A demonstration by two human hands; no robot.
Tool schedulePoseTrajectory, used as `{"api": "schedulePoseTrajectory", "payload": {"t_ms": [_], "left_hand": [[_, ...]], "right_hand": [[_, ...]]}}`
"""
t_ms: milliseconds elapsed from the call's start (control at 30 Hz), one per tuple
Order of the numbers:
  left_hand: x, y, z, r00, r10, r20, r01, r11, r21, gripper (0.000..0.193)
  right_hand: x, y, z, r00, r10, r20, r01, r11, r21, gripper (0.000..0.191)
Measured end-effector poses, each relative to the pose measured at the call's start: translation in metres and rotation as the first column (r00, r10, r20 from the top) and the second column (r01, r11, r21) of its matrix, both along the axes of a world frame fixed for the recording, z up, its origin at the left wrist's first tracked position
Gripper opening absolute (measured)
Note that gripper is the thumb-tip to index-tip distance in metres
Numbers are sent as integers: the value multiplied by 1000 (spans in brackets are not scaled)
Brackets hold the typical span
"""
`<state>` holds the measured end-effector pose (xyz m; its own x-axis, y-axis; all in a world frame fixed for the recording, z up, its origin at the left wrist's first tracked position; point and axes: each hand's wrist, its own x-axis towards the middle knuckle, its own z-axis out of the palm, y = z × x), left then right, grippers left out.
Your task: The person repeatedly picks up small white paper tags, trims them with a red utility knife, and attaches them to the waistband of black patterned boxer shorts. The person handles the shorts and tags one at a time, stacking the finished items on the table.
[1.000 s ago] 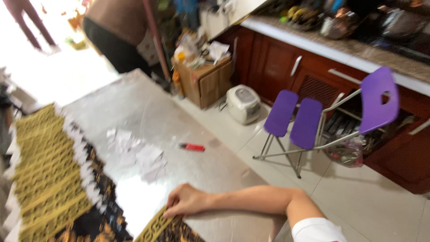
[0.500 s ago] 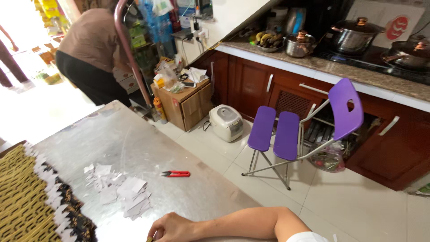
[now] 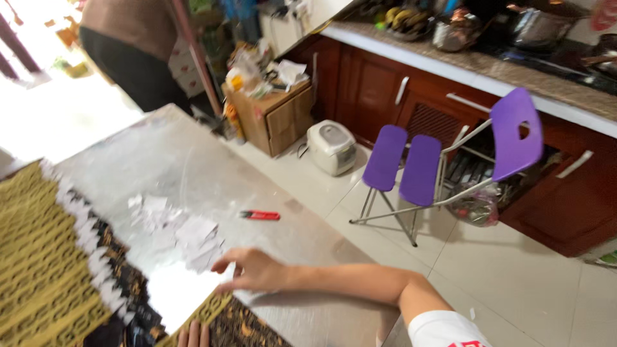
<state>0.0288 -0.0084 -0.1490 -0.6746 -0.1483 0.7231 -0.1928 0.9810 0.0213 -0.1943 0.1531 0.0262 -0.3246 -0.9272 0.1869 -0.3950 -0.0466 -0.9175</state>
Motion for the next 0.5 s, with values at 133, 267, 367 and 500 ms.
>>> {"api": "schedulePoseTrajectory", "payload": {"t_ms": [133,267,367,500], "left_hand": [[7,27,27,981,-156,113,150,987,62,91],[-1,58,72,919,-194,342,137,974,182,94],[-1,60,94,912,-172,372,112,978,176,94],[11,46,111,904,-142,403,64,978,201,93]], "right_hand": [[1,46,88,907,383,174,-359,921,-151,27],[17,117,132,670,743,-4,-655,588,-475,17],[43,129,119,492,840,-228,-652,182,-736,39],[44,128,95,450,875,-177,-653,188,-733,40]]}}
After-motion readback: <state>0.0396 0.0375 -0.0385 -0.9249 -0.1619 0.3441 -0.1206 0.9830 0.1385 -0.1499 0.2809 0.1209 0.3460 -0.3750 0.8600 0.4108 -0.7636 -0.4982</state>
